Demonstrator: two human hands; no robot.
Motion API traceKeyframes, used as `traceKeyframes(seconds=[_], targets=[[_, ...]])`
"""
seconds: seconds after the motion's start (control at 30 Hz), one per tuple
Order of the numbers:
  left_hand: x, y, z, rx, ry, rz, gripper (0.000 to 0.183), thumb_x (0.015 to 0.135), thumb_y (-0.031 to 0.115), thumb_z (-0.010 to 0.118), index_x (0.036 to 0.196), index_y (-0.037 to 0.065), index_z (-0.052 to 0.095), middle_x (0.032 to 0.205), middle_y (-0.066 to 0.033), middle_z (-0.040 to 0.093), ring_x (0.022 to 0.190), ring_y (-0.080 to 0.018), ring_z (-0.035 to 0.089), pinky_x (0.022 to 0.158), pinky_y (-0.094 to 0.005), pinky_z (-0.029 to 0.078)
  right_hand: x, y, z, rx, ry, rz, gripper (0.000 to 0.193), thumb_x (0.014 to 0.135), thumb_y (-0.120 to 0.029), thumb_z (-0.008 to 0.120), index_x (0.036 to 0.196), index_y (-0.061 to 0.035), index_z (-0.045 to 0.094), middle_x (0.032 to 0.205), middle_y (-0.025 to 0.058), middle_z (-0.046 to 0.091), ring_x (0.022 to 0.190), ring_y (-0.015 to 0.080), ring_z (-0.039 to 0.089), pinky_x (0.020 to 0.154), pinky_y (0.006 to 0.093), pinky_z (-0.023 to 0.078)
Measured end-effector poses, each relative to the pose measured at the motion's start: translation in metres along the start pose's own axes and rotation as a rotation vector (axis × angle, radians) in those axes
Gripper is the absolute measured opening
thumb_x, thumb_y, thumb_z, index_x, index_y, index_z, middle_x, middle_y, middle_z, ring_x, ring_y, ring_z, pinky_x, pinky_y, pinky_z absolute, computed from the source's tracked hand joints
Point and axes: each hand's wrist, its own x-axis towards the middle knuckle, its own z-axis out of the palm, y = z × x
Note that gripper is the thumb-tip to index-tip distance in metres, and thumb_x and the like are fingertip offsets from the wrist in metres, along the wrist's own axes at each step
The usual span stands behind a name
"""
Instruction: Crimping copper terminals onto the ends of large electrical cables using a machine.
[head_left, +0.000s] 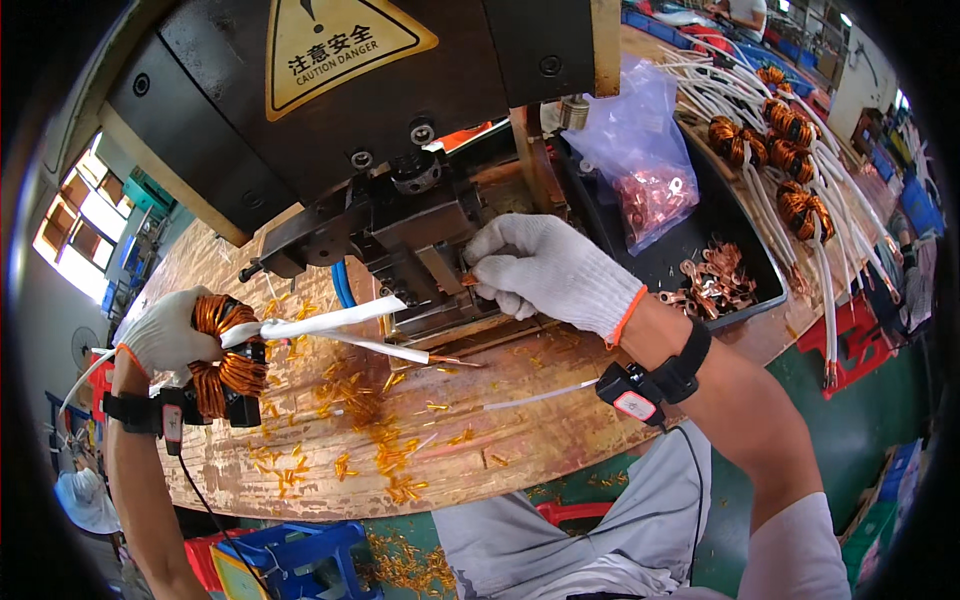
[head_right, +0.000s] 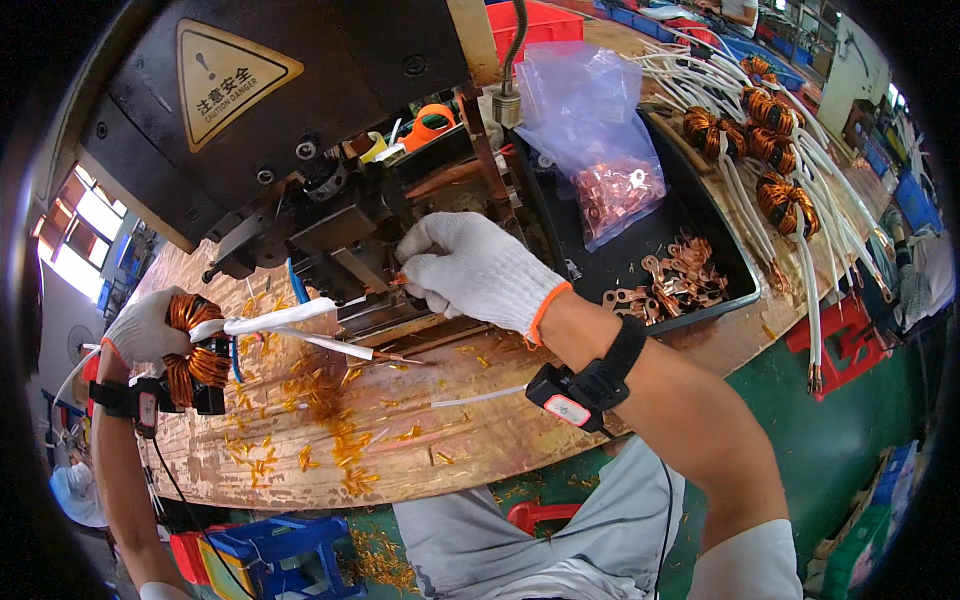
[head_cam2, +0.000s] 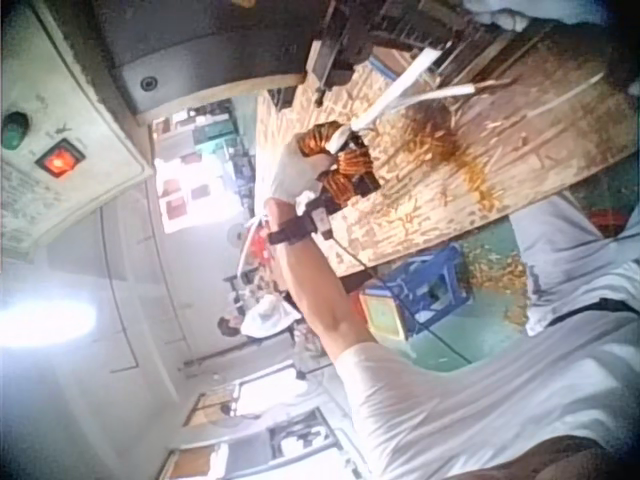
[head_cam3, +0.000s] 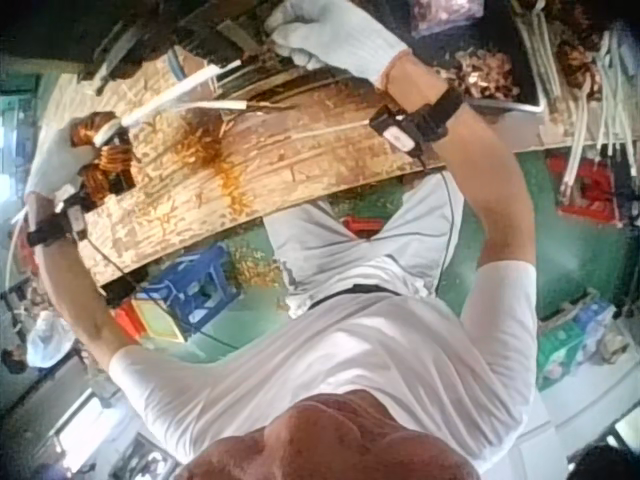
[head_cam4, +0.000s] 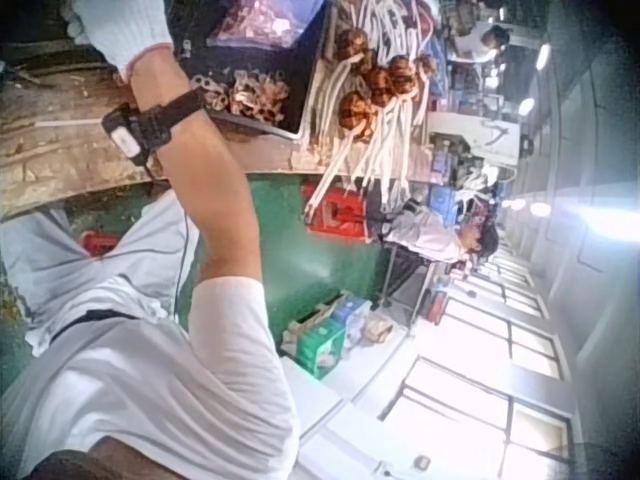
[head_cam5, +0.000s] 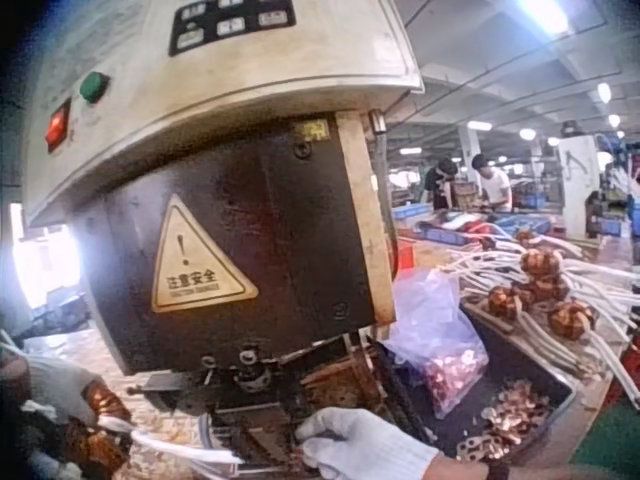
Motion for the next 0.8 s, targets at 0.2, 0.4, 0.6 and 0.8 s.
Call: traceKeyframes(seconds=[0.2, 0.4, 0.6, 0.8], targets=[[-0.002, 0.008, 0.000, 0.001, -0.016, -0.038, 0.060, 0.062, 0.023, 0.081, 0.115, -0.002, 0.068, 0.092, -0.0170, 0.075, 0.083, -0.0260, 0.073, 0.074, -0.0387, 0.058, 0.007, 0.003, -0.001, -0.122, 0.036, 0.001, 0.014, 0.097, -0.013, 0.065, 0.103, 0.0003, 0.066, 0.080, 0.0012, 0.064, 0.066, 0.0066, 0.057, 0.059, 0.0227, 0.047], [-0.001, 0.005, 0.003, 0.068, 0.049, 0.006, 0.060, 0.061, 0.025, 0.082, 0.114, -0.002, 0.068, 0.095, -0.0207, 0.075, 0.088, -0.0326, 0.073, 0.081, -0.0411, 0.057, 0.016, 0.017, -0.005, -0.179, 0.042, -0.114, 0.021, 0.092, -0.020, 0.068, 0.100, 0.0000, 0.071, 0.077, 0.0061, 0.068, 0.071, 0.0142, 0.063, 0.068, 0.0300, 0.050], [-0.002, 0.004, 0.005, 0.101, 0.088, 0.009, 0.061, 0.062, 0.026, 0.082, 0.115, 0.000, 0.068, 0.097, -0.0220, 0.074, 0.091, -0.0351, 0.073, 0.083, -0.0422, 0.057, 0.021, 0.015, -0.008, -0.049, -0.030, -0.072, 0.018, 0.089, -0.016, 0.070, 0.095, 0.0009, 0.070, 0.078, 0.0039, 0.066, 0.072, 0.0120, 0.060, 0.068, 0.0288, 0.050], [-0.005, 0.009, 0.003, 0.103, 0.088, -0.007, 0.059, 0.063, 0.026, 0.081, 0.115, 0.001, 0.068, 0.096, -0.0217, 0.074, 0.092, -0.0356, 0.072, 0.083, -0.0423, 0.056, 0.024, 0.018, -0.007, -0.046, -0.026, -0.077, 0.018, 0.088, -0.017, 0.071, 0.093, -0.0002, 0.068, 0.079, 0.0034, 0.066, 0.073, 0.0115, 0.060, 0.068, 0.0287, 0.050]])
